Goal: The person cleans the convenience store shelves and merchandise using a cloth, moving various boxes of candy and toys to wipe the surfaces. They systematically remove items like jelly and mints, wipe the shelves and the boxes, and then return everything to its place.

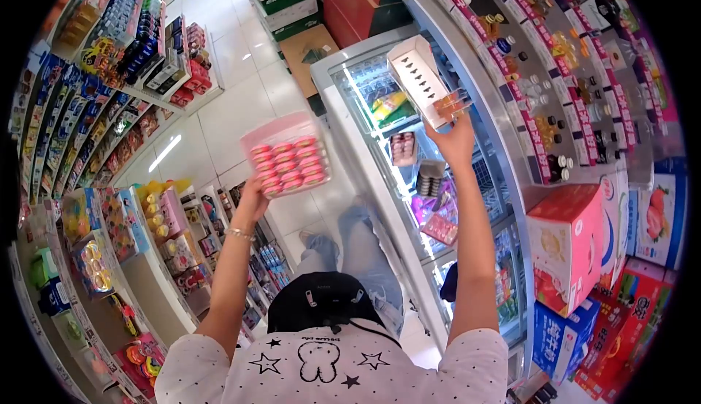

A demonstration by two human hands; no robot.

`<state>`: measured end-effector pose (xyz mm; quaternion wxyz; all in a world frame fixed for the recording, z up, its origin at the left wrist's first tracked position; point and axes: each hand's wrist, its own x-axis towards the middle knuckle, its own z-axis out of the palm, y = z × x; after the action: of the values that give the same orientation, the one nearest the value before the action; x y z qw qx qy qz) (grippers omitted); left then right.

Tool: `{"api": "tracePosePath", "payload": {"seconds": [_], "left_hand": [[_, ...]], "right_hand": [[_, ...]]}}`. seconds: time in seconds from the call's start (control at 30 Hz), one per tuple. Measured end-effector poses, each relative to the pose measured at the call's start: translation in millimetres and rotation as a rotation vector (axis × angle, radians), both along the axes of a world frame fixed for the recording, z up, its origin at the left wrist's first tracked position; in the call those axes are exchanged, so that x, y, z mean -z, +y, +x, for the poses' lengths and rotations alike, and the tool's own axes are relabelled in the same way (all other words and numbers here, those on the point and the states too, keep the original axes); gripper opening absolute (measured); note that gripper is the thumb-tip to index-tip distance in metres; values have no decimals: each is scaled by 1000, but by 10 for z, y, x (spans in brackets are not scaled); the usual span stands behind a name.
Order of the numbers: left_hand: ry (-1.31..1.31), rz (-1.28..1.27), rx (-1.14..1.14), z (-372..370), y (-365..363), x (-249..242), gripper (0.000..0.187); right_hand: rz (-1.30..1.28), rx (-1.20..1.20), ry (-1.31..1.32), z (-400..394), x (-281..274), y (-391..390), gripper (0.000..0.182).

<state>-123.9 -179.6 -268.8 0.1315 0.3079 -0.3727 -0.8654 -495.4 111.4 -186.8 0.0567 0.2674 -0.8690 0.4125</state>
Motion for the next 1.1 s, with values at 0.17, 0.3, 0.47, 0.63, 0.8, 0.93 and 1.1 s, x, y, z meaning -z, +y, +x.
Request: {"api": "tracePosePath", "payload": {"seconds": [0.17, 0.3, 0.47, 0.63, 0.8, 0.93, 1.1], "left_hand": [[43, 96, 72, -1443, 251, 539, 47], [-18, 107, 68, -2176, 424, 732, 47], [-40, 150, 71, -2672, 597, 954, 54], [-105, 152, 99, -2962, 738, 1032, 57], [-177, 137, 156, -2966, 760, 984, 57], [-45, 124, 57, -2866, 807, 436, 27], [-243, -207, 59, -2352, 675, 554, 71]], "right_hand": [[199, 42, -51, -599, 637, 113, 58], [317, 175, -77, -723, 997, 192, 60], [254, 172, -94, -778, 1355, 324, 55], [290, 187, -148, -847, 1521, 396, 68], [319, 78, -97, -926, 1632, 565, 84], [568, 101, -316, -945, 1547, 942, 81], [815, 77, -86, -482, 309, 734, 62]]}}
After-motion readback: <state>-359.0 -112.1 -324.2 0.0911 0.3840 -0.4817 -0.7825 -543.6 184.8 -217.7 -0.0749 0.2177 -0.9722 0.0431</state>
